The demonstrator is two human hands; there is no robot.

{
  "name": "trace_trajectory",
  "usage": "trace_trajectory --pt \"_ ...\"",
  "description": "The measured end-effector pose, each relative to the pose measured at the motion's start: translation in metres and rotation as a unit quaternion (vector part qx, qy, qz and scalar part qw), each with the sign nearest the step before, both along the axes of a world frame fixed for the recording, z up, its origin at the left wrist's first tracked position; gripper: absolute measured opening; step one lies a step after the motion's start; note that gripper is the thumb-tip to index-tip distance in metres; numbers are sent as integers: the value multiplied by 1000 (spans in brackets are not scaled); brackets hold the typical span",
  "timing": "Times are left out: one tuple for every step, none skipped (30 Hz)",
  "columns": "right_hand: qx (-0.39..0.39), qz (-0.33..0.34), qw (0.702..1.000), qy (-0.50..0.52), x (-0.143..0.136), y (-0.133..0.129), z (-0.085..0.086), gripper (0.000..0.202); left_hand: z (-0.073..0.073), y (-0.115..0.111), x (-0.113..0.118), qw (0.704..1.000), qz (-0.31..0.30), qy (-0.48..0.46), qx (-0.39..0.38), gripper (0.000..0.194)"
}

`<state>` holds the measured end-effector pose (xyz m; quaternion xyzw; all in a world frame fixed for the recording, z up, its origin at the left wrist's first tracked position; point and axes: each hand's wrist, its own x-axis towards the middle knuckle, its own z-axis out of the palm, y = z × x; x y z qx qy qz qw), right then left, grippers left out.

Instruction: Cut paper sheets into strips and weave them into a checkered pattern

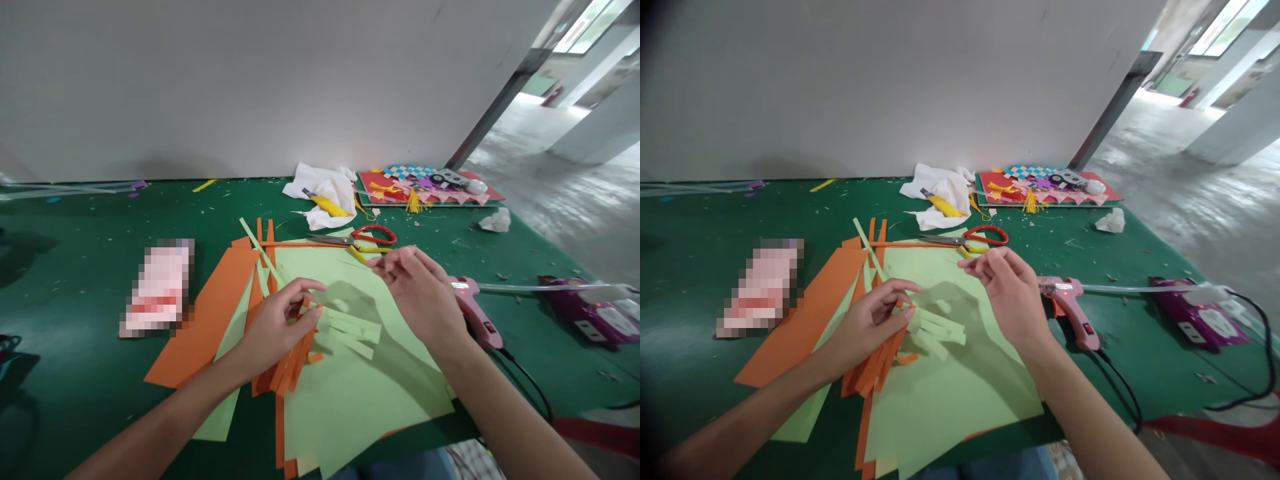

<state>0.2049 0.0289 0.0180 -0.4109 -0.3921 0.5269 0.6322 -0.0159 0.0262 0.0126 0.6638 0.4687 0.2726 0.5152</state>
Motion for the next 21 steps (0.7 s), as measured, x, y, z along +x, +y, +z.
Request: trace_trajectory --pt "-12 3 999 31 2 1 1 21 0 0 0 1000 4 -2 -2 25" --pt "-29 5 998 52 3 2 3 20 0 1 1 1000 8 -1 -3 25" --pt "-45 7 997 68 5 2 4 19 -1 1 1 1000 13 1 -2 25" --pt "-59 8 995 78 6 2 5 19 -1 1 1 1000 21 3 3 25" --pt "-69 12 994 83 6 1 6 18 -1 1 2 999 31 5 8 24" --pt "-75 16 994 83 7 1 7 18 -1 2 2 999 45 6 15 24" --pt "-79 22 993 81 7 1 8 18 -1 2 1 998 60 9 20 24" --pt "-83 27 993 78 7 0 8 19 -2 3 1 997 76 12 24 24" --pt "-85 31 993 77 7 0 8 19 -3 4 0 995 92 13 26 25" --pt "-86 32 993 77 7 0 8 20 -4 6 -1 994 109 13 26 26" --pt "-86 31 993 78 8 1 8 21 -5 7 -3 992 124 10 25 27" --pt "-87 28 993 77 8 1 7 23 -5 8 -4 990 138 3 23 29" --pt "-90 25 993 72 7 2 6 24 -6 9 -5 988 151 -7 20 30" --pt "-93 21 994 60 7 2 5 26 -7 9 -6 987 161 -17 17 31" --pt "-96 17 994 42 6 2 4 27 -7 10 -6 985 169 -25 12 32" --pt "-98 14 995 17 5 2 3 27 -7 10 -6 984 176 -32 8 32" --pt "-98 11 995 -13 3 1 1 26 -6 10 -6 983 182 -37 4 33" --pt "-98 10 994 -51 1 1 -1 24 -6 10 -6 982 187 -41 2 33" --pt "-100 17 990 -93 -1 0 -3 21 -5 9 -5 981 191 -46 1 33" --pt "-106 35 983 -143 -2 -1 -5 20 -5 9 -5 980 194 -50 2 33" --pt "-115 68 971 -199 -4 -2 -7 22 -5 9 -4 979 196 -55 5 32"
